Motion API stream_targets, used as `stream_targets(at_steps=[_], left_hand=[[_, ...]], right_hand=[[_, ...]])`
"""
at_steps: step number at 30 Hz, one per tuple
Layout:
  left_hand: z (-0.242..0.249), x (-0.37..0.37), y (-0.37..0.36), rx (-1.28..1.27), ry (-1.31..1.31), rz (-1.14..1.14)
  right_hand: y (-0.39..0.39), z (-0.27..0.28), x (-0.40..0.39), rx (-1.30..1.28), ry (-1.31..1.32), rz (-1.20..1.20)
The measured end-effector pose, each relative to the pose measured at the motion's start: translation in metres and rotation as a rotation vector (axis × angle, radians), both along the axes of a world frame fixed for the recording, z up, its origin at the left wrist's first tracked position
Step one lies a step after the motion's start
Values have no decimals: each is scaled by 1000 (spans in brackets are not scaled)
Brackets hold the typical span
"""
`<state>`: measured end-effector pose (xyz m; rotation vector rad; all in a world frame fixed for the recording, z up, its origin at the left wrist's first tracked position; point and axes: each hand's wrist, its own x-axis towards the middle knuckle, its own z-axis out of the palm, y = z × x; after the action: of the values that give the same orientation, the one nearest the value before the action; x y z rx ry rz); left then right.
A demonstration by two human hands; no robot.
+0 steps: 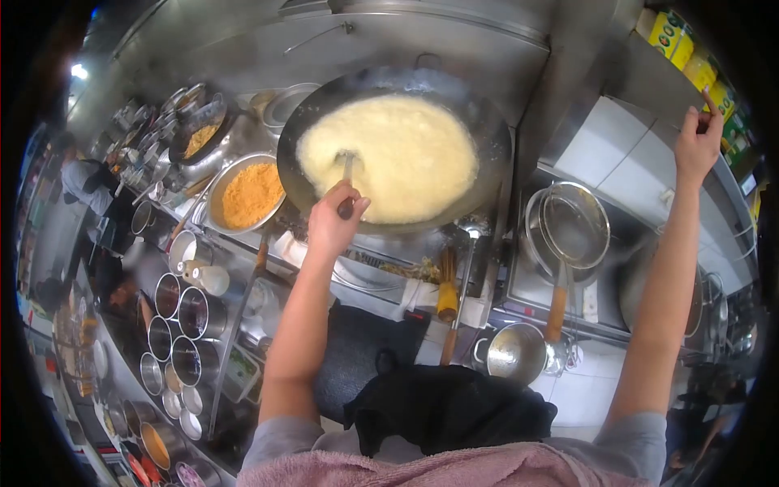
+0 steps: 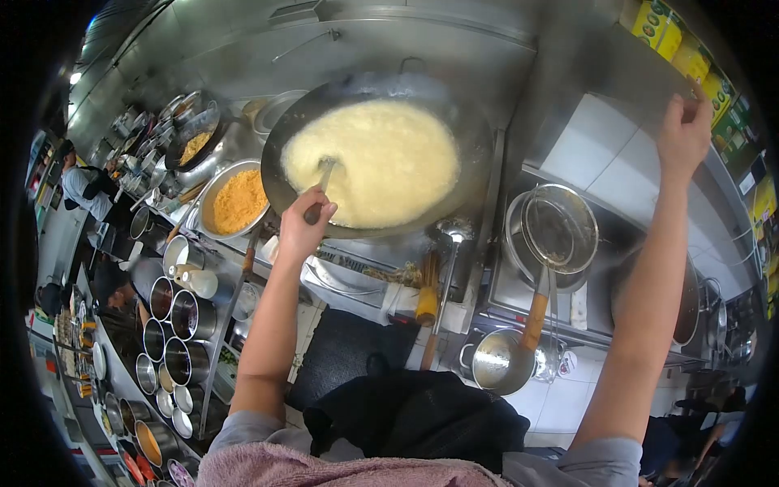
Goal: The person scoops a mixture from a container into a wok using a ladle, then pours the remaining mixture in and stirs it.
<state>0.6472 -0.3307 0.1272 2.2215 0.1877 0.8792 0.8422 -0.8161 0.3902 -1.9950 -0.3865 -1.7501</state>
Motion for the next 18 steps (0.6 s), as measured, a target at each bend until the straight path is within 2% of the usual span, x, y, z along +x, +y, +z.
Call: stream_targets(at_steps=[3, 6, 7, 12, 18], left_hand=[[-4, 29, 0, -121, -17, 20], [-17, 61, 1, -117, -113, -16], [-6, 65, -4, -236, 0, -33], [-38, 127, 11, -165, -64, -84], [-42, 162, 4, -114, -113, -81]], right_hand=[[-2, -1, 9, 36, -15, -46], [-1, -1, 12, 33, -58, -129], [-1, -2, 13, 32, -63, -133], [0, -4, 16, 49, -107, -201], [3, -3, 15, 19, -122, -310]])
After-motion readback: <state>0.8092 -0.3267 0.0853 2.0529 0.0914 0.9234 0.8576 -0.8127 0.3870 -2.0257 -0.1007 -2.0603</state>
